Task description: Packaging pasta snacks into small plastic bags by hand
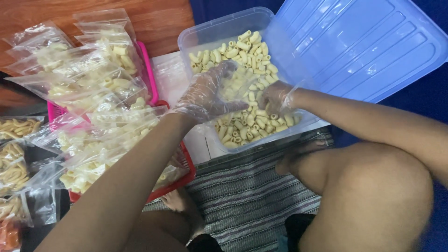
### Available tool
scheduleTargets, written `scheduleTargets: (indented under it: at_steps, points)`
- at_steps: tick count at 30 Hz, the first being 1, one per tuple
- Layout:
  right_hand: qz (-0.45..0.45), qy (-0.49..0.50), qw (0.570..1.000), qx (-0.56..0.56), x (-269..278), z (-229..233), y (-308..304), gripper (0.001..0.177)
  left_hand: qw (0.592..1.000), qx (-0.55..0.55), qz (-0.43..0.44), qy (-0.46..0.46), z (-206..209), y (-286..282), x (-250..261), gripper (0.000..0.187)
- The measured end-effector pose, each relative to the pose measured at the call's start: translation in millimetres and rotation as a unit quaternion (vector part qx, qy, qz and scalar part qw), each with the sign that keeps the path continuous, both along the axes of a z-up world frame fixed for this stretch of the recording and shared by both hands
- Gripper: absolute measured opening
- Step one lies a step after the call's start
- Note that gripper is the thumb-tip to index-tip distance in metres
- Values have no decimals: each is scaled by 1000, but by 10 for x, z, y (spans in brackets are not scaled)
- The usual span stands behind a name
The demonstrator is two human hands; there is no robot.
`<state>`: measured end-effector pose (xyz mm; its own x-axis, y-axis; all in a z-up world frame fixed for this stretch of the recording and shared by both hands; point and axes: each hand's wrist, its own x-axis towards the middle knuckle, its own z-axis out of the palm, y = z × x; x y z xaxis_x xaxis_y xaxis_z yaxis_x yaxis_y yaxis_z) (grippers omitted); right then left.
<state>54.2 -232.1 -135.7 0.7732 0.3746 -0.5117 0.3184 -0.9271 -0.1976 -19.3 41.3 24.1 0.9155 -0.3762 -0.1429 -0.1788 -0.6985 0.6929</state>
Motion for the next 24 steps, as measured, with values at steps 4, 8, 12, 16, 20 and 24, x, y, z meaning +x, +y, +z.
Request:
scheduleTargets:
  at_steps: [4,8,12,16,20,24]
  points:
    - [-163,3,982,100,152,163,-38,16,1000,-19,5,-4,28,79,-76,90]
    - [-61,-87,968,225,-153,981,18,27,998,-60,-10,3,108,139,-201,90]
    - [-161,-73,955,237,-233,1704,269,25,993,-112,-46,6,61,148,-85,89]
    - [-2,-213,958,191,-251,2163,304,16,995,-80,-56,6,73,138,1,85]
    - [28,-192,974,116,-608,2844,674,19,994,-80,-63,28,111,128,39,89]
    - [-36,-136,983,122,-687,2733,953,8,991,-80,-91,54,128,120,62,79]
